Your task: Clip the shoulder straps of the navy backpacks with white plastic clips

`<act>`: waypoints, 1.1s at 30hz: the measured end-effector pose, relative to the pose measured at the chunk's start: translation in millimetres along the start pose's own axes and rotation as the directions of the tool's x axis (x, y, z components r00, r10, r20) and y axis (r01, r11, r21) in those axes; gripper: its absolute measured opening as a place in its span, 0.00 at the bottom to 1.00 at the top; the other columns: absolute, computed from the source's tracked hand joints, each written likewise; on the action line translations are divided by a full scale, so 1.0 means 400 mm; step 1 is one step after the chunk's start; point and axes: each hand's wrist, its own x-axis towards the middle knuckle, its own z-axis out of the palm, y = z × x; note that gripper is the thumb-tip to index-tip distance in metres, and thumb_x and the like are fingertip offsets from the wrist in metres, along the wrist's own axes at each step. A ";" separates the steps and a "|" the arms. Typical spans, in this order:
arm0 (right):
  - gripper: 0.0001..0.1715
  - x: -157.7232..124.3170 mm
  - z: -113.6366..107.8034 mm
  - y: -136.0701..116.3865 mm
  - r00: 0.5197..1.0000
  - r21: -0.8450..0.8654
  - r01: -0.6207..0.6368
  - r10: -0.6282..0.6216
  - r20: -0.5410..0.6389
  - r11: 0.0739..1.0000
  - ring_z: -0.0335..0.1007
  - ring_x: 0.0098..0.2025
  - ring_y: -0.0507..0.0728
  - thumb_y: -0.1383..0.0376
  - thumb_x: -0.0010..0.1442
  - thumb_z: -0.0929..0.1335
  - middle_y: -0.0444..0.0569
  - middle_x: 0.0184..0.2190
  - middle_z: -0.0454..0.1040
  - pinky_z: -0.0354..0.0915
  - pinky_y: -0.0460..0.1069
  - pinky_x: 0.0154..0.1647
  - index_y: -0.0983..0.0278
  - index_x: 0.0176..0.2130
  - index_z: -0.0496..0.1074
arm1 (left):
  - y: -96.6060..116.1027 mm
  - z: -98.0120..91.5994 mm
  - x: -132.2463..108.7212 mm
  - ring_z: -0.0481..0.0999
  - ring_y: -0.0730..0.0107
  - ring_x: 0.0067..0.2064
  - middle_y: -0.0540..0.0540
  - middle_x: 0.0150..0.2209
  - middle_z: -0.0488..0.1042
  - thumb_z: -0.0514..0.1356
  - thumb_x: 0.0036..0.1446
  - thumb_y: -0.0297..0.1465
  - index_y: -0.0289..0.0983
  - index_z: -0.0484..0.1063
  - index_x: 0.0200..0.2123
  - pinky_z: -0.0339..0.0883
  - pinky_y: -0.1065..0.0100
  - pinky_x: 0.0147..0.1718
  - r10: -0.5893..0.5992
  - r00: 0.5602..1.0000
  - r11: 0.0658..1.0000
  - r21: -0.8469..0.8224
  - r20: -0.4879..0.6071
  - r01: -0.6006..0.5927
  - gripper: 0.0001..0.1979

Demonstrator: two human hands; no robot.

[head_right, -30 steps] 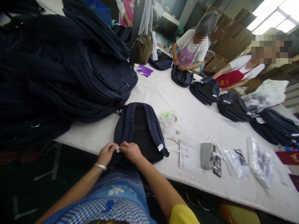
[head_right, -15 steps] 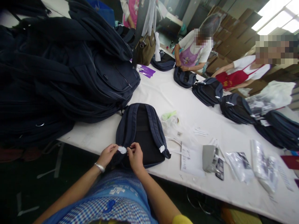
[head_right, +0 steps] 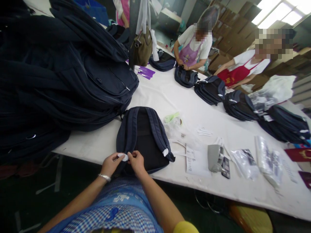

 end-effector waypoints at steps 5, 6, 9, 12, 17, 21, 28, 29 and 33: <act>0.15 0.003 0.003 0.006 0.999 0.110 0.035 -0.036 0.013 0.993 0.67 0.25 0.51 0.56 0.47 0.71 0.40 0.22 0.65 0.71 0.48 0.27 0.64 0.30 0.67 | -0.009 0.001 -0.002 0.77 0.59 0.41 0.45 0.36 0.80 0.61 0.48 0.43 0.37 0.76 0.34 0.67 0.64 0.43 -0.053 0.998 0.992 -0.114 -0.037 0.049 0.16; 0.15 0.004 0.002 0.010 0.998 0.122 0.054 -0.057 0.025 0.991 0.67 0.25 0.51 0.56 0.48 0.71 0.40 0.22 0.66 0.70 0.48 0.27 0.64 0.30 0.67 | -0.012 0.000 0.000 0.77 0.59 0.42 0.44 0.37 0.80 0.61 0.48 0.43 0.37 0.76 0.35 0.67 0.64 0.43 -0.064 0.997 0.987 -0.151 -0.031 0.058 0.17; 0.14 0.007 -0.001 0.022 0.993 0.131 0.106 -0.113 0.043 0.986 0.66 0.24 0.51 0.56 0.49 0.70 0.41 0.24 0.67 0.68 0.46 0.25 0.64 0.30 0.68 | -0.021 -0.001 0.008 0.77 0.59 0.43 0.43 0.38 0.80 0.61 0.49 0.43 0.36 0.76 0.36 0.67 0.64 0.45 -0.087 0.996 0.969 -0.232 0.008 0.086 0.18; 0.13 0.008 -0.003 0.023 0.991 0.103 0.122 -0.127 0.047 0.987 0.66 0.24 0.51 0.56 0.50 0.70 0.42 0.24 0.69 0.67 0.46 0.25 0.64 0.31 0.69 | -0.023 -0.001 0.009 0.77 0.59 0.43 0.42 0.39 0.79 0.59 0.50 0.43 0.35 0.75 0.36 0.67 0.63 0.46 -0.083 0.996 0.971 -0.223 0.033 0.088 0.18; 0.14 -0.006 -0.003 -0.002 0.987 -0.002 0.158 -0.158 0.033 0.987 0.69 0.24 0.53 0.56 0.50 0.69 0.44 0.24 0.72 0.67 0.47 0.27 0.64 0.31 0.71 | -0.001 0.004 -0.017 0.76 0.61 0.45 0.44 0.43 0.77 0.59 0.51 0.43 0.38 0.69 0.45 0.68 0.62 0.47 0.082 0.996 0.995 -0.053 0.043 -0.080 0.21; 0.13 -0.017 -0.004 -0.017 0.973 -0.084 0.233 -0.231 0.032 0.969 0.72 0.28 0.54 0.57 0.51 0.69 0.46 0.26 0.74 0.67 0.47 0.30 0.64 0.32 0.71 | 0.009 0.005 -0.026 0.70 0.57 0.54 0.43 0.53 0.71 0.61 0.51 0.40 0.42 0.67 0.50 0.63 0.57 0.53 0.304 0.947 0.912 0.258 0.101 -0.320 0.23; 0.13 -0.009 -0.006 -0.006 0.981 0.023 0.177 -0.178 0.075 0.984 0.70 0.24 0.52 0.57 0.50 0.70 0.43 0.25 0.72 0.68 0.46 0.27 0.64 0.32 0.70 | 0.012 -0.016 0.000 0.69 0.59 0.54 0.42 0.49 0.73 0.55 0.55 0.37 0.40 0.72 0.42 0.64 0.60 0.52 0.361 0.912 0.852 0.330 0.194 -0.407 0.13; 0.13 -0.007 -0.007 -0.004 0.981 0.023 0.177 -0.178 0.079 0.984 0.70 0.24 0.52 0.56 0.50 0.69 0.44 0.26 0.72 0.68 0.46 0.27 0.64 0.32 0.70 | 0.014 -0.019 0.001 0.70 0.59 0.54 0.42 0.48 0.73 0.55 0.55 0.38 0.40 0.72 0.41 0.66 0.60 0.50 0.361 0.911 0.855 0.319 0.199 -0.409 0.13; 0.14 0.000 -0.009 0.003 0.977 0.033 0.175 -0.178 0.113 0.984 0.69 0.25 0.51 0.56 0.51 0.69 0.44 0.27 0.73 0.69 0.46 0.28 0.64 0.33 0.71 | 0.018 -0.023 -0.004 0.72 0.60 0.51 0.43 0.48 0.73 0.55 0.55 0.38 0.40 0.71 0.39 0.69 0.63 0.45 0.342 0.924 0.875 0.299 0.173 -0.380 0.12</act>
